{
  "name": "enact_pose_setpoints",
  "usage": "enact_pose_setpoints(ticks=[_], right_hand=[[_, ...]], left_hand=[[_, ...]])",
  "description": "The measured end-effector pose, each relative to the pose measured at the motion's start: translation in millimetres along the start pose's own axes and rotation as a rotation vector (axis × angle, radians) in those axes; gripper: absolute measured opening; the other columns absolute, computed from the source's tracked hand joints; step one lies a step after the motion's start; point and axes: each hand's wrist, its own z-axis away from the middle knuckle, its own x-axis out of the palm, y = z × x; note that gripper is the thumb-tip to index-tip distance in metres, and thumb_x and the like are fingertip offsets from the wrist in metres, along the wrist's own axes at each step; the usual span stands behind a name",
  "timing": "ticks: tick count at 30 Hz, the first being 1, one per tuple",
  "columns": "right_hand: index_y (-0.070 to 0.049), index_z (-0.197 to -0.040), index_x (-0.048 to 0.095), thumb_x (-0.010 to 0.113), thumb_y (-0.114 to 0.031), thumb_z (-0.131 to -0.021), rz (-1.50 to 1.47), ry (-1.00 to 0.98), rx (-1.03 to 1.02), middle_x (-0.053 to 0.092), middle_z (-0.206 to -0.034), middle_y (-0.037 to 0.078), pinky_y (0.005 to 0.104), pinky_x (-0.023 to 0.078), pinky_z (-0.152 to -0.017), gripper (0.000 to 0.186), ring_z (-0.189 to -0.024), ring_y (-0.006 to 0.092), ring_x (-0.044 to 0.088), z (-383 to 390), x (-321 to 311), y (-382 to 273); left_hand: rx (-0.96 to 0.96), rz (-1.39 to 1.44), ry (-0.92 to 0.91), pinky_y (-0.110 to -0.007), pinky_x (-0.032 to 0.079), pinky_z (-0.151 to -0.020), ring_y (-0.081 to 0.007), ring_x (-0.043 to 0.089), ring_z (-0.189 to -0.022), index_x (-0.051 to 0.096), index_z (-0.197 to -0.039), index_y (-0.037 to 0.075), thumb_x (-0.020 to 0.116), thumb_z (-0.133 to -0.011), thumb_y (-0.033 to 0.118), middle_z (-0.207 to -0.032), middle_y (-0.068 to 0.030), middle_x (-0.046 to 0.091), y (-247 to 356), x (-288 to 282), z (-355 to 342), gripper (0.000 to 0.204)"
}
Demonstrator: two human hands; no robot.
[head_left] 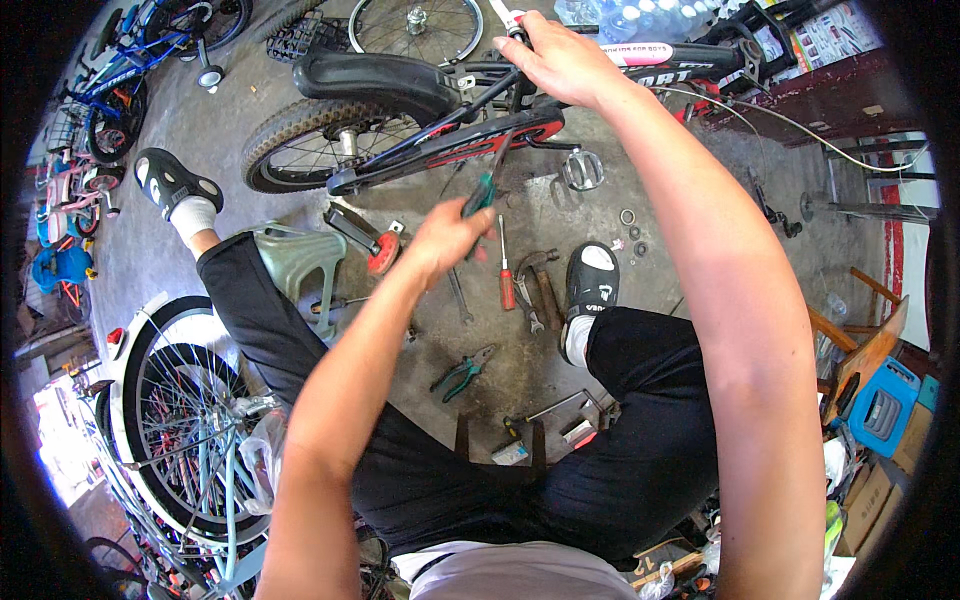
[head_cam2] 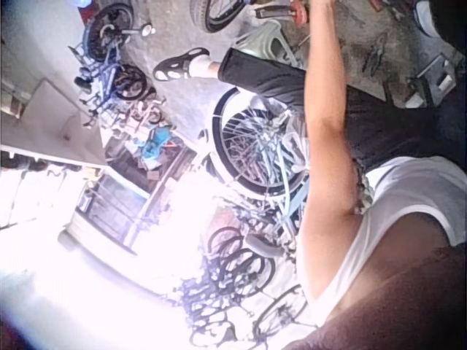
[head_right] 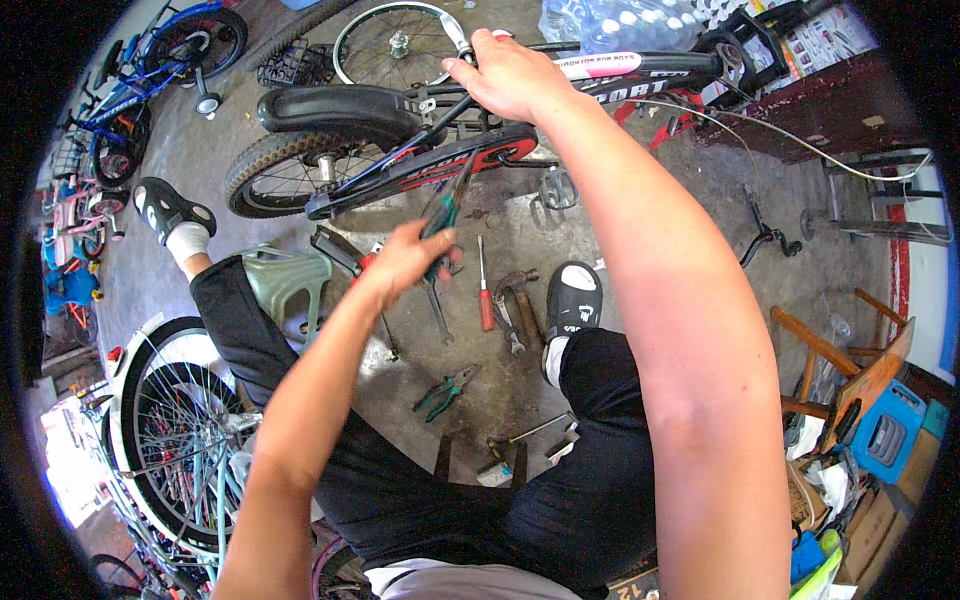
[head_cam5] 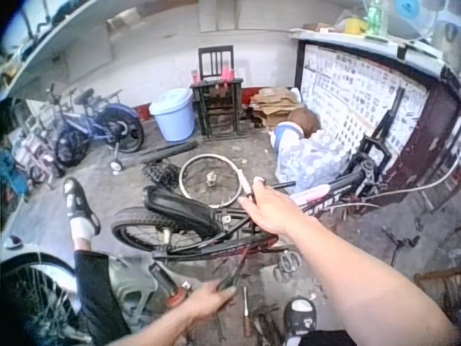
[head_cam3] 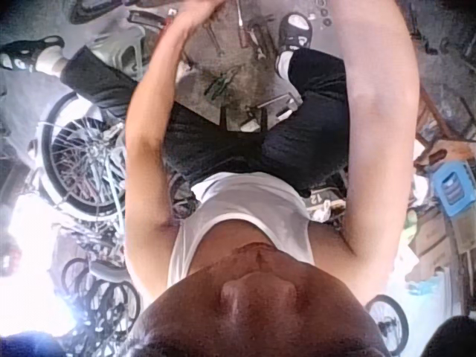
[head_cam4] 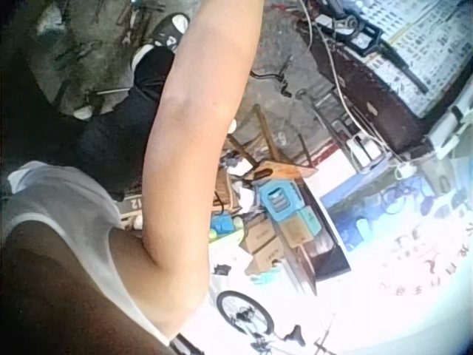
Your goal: The person removes the seat and seat post from a bicycle frame, uses a wrench to detach a small red wheel from the rear axle, and then uses pliers and a screwdriver to work on the brake cables and components near the handlebars.
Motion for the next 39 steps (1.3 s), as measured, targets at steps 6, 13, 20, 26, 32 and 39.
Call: enact_pose_setpoints(ticks=[6,13,20,26,32,39], right_hand=[[0.001,-0.126,0.053,0.048,-0.056,-0.102,-0.068,-0.013,0.022,0.065,-0.123,0.029,0.0506,0.050,-0.099,0.062,-0.118,0.0441,0.064,-2.4,4.7,2.0],[0.002,-0.135,0.051,0.048,-0.056,-0.102,-0.088,-0.042,0.055,0.064,-0.131,0.025,0.0482,0.049,-0.103,0.067,-0.123,0.0395,0.062,-1.7,3.4,1.9],[0.003,-0.136,0.051,0.047,-0.056,-0.103,-0.102,-0.031,0.057,0.062,-0.133,0.028,0.0476,0.048,-0.107,0.067,-0.127,0.0393,0.060,-3.6,2.8,0.7],[0.001,-0.139,0.050,0.046,-0.057,-0.103,-0.103,-0.102,0.091,0.060,-0.139,0.024,0.0477,0.047,-0.107,0.068,-0.130,0.0384,0.058,1.8,-6.4,-3.7],[0.001,-0.139,0.050,0.042,-0.057,-0.104,-0.143,-0.117,0.095,0.058,-0.141,0.023,0.0478,0.046,-0.109,0.068,-0.132,0.0370,0.056,6.3,-10.9,-5.9],[0.002,-0.136,0.051,0.038,-0.056,-0.106,-0.130,-0.122,0.021,0.060,-0.139,0.023,0.0481,0.046,-0.108,0.067,-0.131,0.0372,0.057,2.4,-12.7,-3.2]], left_hand=[[-0.119,-0.505,-0.090,-0.034,0.055,-0.049,-0.0182,0.071,-0.070,0.065,-0.112,0.001,0.065,-0.098,0.033,-0.092,-0.0093,0.074,81.6,-44.0,-39.5,0.035],[-0.302,-0.594,-0.181,-0.038,0.058,-0.054,-0.0265,0.076,-0.073,0.065,-0.114,-0.002,0.064,-0.099,0.035,-0.086,-0.0146,0.074,151.4,-48.4,-46.0,0.040],[-0.484,-0.616,-0.163,-0.035,0.050,-0.059,-0.0218,0.074,-0.066,0.068,-0.101,0.004,0.059,-0.101,0.037,-0.087,-0.0137,0.075,178.5,-42.1,-59.2,0.035],[-0.358,-0.946,-0.147,-0.041,0.055,-0.057,-0.0222,0.071,-0.058,0.070,-0.092,0.002,0.058,-0.094,0.022,-0.076,-0.0123,0.072,188.7,-36.6,-50.6,0.024],[-0.320,-1.072,-0.056,-0.045,0.061,-0.057,-0.0272,0.072,-0.061,0.072,-0.094,-0.003,0.057,-0.088,0.017,-0.079,-0.0179,0.072,194.4,-31.3,-46.6,0.026],[-0.062,-1.633,0.020,-0.044,0.058,-0.092,-0.0355,0.072,-0.108,0.075,-0.113,0.000,0.060,-0.087,0.018,-0.116,-0.0234,0.073,197.1,-16.8,-39.9,0.036]])
